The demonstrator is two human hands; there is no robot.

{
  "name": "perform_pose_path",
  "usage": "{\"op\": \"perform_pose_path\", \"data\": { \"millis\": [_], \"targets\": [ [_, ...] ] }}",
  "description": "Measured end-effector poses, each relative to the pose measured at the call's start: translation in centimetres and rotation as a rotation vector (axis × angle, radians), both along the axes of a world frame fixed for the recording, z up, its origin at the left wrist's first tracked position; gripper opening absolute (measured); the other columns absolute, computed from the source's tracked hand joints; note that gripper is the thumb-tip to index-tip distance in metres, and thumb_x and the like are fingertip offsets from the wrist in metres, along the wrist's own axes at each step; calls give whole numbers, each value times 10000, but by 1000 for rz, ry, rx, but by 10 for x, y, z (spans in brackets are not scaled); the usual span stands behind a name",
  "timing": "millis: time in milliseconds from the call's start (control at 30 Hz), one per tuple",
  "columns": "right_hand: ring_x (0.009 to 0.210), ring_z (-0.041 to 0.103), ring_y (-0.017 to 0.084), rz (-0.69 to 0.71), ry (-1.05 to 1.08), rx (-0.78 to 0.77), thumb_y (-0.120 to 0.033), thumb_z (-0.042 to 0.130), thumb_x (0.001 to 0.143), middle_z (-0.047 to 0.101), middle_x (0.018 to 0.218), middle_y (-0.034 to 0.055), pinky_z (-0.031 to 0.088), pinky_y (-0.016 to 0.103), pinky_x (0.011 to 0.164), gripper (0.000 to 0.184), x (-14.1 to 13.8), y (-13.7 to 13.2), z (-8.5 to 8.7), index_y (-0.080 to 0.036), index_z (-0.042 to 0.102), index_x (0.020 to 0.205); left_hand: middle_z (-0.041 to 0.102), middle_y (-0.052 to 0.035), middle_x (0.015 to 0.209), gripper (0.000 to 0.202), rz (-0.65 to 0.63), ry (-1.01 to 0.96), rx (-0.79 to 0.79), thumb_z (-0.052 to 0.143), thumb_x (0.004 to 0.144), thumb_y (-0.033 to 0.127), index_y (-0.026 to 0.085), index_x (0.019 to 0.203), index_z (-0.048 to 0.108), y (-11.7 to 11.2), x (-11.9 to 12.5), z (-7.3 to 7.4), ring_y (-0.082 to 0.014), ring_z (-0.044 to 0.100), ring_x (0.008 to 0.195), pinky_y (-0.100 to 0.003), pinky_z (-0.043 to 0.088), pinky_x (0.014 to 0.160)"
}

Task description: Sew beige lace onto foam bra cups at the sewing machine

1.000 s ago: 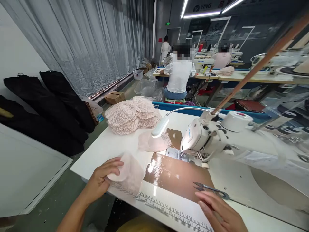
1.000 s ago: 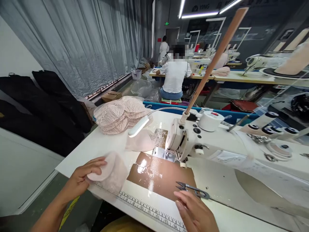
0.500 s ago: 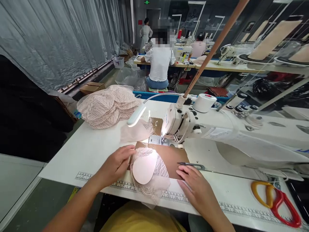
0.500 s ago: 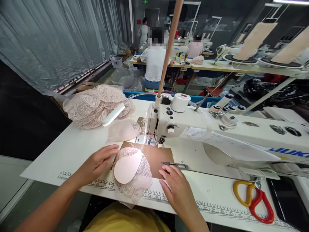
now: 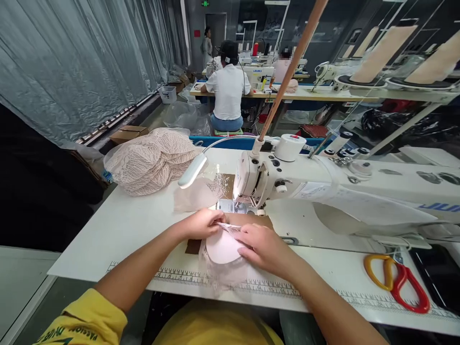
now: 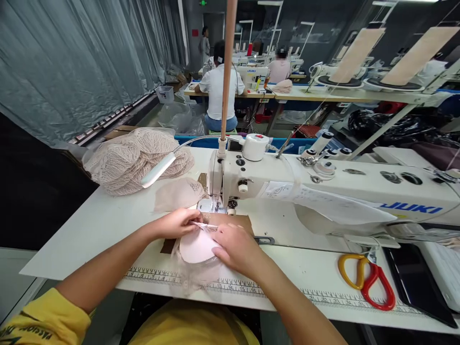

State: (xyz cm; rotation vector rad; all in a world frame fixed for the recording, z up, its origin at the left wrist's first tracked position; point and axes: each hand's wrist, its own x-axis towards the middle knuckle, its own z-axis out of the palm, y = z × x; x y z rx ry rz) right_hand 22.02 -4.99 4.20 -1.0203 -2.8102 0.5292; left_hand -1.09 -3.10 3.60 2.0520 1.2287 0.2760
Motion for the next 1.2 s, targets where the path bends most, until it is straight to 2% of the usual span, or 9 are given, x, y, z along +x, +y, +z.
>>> {"op": "perform_pose_path", "data": {
  "millis": [167, 367, 500, 667, 800, 900, 1000, 1100, 1200],
  "targets": [
    [674, 508, 137, -86, 90, -63, -219, 514, 881, 564, 676, 10, 327, 251, 604, 246, -3, 11, -24, -176, 568, 646, 611, -13, 713, 130, 190, 62, 63, 511, 813, 232, 161, 883, 594, 22, -1, -11, -170, 549, 650, -247, 355, 574],
    [636, 484, 123, -179, 340, -20, -285, 595, 850, 550, 664, -10, 326, 244, 591, 187, 3, 11, -29, -180, 557, 699, 600, -12, 751, 110, 262, 64, 185, 486, 847, 239, 176, 866, 574, 9, -3, -3, -159, 537, 663, -244, 353, 588],
    [662, 502, 134, -188, 455, 51, -292, 598, 853, 566, 707, -3, 366, 257, 630, 125, 4, 12, -28, -185, 592, 790, 584, -4, 717, 105, 210, 43, 182, 517, 836, 214, 173, 911, 578, 3, 7, -5, -156, 536, 640, -234, 357, 566],
    [817, 546, 187, -176, 288, 122, -243, 564, 873, 612, 887, 48, 411, 305, 733, 155, -1, 12, -40, -205, 660, 988, 612, -4, 749, 177, 93, -7, 90, 506, 823, 132, 173, 971, 593, 14, 15, -10, -157, 571, 676, -227, 395, 586],
    [810, 542, 192, -224, 143, 165, -240, 549, 887, 607, 873, 46, 416, 319, 741, 151, -4, 13, -47, -204, 668, 973, 608, -46, 787, 167, 213, 101, 360, 446, 877, 148, 150, 962, 589, 6, 15, 4, -185, 575, 722, -265, 431, 616],
    [797, 537, 190, -224, 114, 186, -202, 528, 886, 606, 856, 43, 418, 315, 722, 158, -4, 12, -46, -198, 661, 971, 632, -69, 854, 202, 32, 125, 454, 412, 907, 163, 156, 967, 605, -14, 22, 6, -196, 598, 799, -301, 495, 698],
    [810, 542, 194, -234, 116, 199, -222, 530, 889, 612, 887, 46, 424, 319, 729, 180, -4, 11, -43, -205, 648, 1024, 639, -150, 1075, 227, -75, 221, 537, 432, 900, 175, 115, 1030, 608, -26, 30, -11, -264, 603, 999, -393, 529, 833],
    [825, 549, 199, -262, 97, 222, -248, 553, 880, 617, 943, 51, 432, 326, 723, 212, -5, 10, -42, -211, 633, 1073, 569, -209, 1245, 289, -82, 282, 610, 452, 895, 197, 62, 1114, 585, -23, 31, -28, -318, 544, 1152, -455, 505, 937],
    [866, 561, 220, -289, 76, 238, -264, 554, 881, 625, 988, 63, 445, 342, 721, 266, -6, 11, -43, -201, 614, 1132, 545, -207, 1294, 362, -153, 247, 593, 460, 897, 230, 54, 1204, 538, -11, 24, -32, -300, 522, 1201, -446, 476, 1005]
  ]
}}
